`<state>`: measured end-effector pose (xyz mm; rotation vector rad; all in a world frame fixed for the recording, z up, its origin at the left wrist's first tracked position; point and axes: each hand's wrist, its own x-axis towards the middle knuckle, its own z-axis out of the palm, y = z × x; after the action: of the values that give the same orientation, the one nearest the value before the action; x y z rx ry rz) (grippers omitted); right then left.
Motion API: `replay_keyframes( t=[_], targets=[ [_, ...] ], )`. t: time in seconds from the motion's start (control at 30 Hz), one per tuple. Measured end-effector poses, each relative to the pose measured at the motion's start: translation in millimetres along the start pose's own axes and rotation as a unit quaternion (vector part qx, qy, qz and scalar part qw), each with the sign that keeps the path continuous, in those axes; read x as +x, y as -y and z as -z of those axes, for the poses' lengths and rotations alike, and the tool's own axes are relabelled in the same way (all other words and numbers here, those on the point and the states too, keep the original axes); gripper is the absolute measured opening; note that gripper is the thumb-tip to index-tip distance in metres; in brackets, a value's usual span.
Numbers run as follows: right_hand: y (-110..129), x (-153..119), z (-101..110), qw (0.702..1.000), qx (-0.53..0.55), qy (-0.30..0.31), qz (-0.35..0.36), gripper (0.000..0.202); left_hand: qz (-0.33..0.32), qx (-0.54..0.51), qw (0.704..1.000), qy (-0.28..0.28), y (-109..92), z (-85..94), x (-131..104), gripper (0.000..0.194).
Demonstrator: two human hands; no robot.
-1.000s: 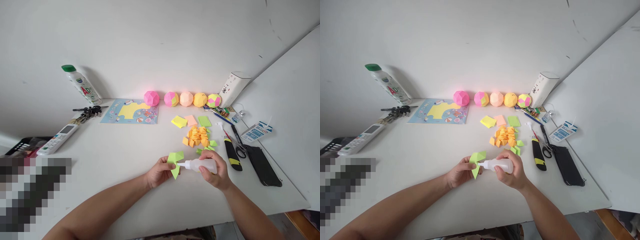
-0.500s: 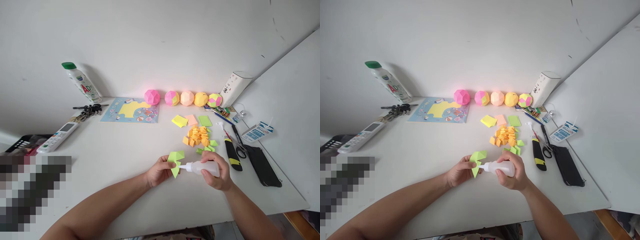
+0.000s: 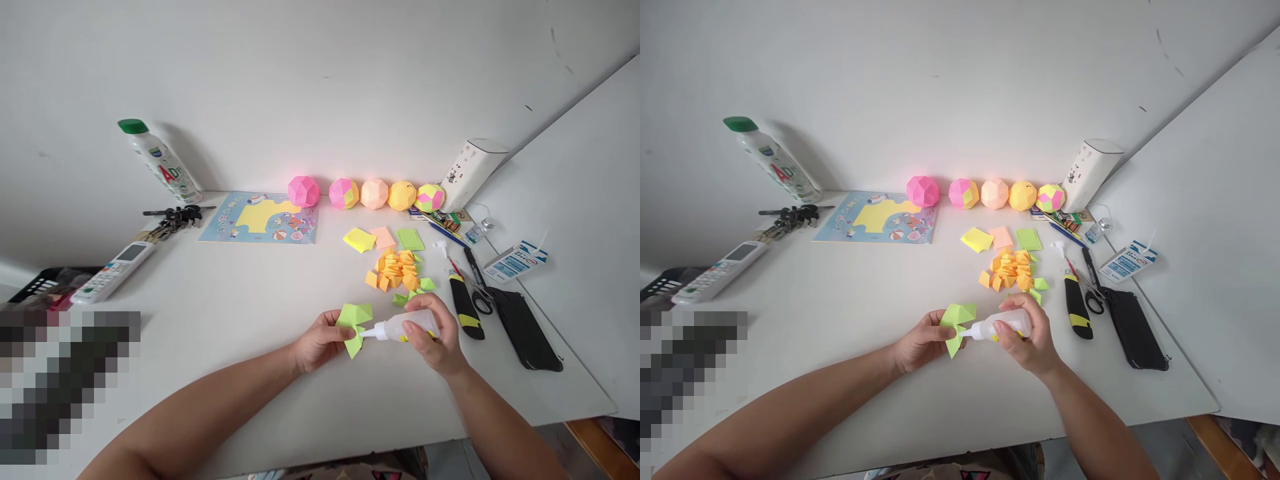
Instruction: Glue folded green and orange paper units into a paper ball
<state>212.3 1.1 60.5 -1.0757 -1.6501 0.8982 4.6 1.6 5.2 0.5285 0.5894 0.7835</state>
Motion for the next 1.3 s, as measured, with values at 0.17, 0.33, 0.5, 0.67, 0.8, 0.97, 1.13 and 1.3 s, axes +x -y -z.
replay_keyframes(
  t=[0.17,0.33,0.5,0.67,0.8,0.97,1.13,1.3],
  targets=[
    [-1.6,1.7,0.0,0.999,0.009,-0.004,-0.052,0.016,0.003,-0.001,1.0,-0.004,-0.3,-0.4,0.5,0.02],
    [-4.3,3.3,1.1,0.997,0.022,-0.006,-0.074,0.017,0.001,-0.001,1.0,-0.001,-0.1,-0.9,1.2,0.021],
    [-6.2,2.8,1.2,0.996,0.035,-0.005,-0.088,0.018,0.004,-0.001,1.0,-0.001,0.6,-0.5,1.1,0.019],
    [-6.4,2.0,1.0,0.995,0.042,-0.006,-0.095,0.018,0.005,0.002,1.0,-0.001,0.4,0.2,-0.2,0.02],
    [-6.9,2.4,1.0,0.994,0.039,-0.012,-0.099,0.02,0.004,0.005,1.0,0.001,-0.6,-0.4,-0.4,0.02],
    [-7.5,2.9,0.5,0.994,0.045,-0.012,-0.101,0.021,0.004,0.004,1.0,0.004,-1.4,-1.4,-0.1,0.018],
    [-7.5,2.1,0.9,0.994,0.053,-0.011,-0.095,0.02,0.004,0.004,1.0,0.003,0.1,-0.1,0.2,0.019],
    [-7.6,3.2,0.4,0.993,0.058,-0.016,-0.106,0.022,0.003,0.006,1.0,0.006,1.0,0.7,0.6,0.018]
  ],
)
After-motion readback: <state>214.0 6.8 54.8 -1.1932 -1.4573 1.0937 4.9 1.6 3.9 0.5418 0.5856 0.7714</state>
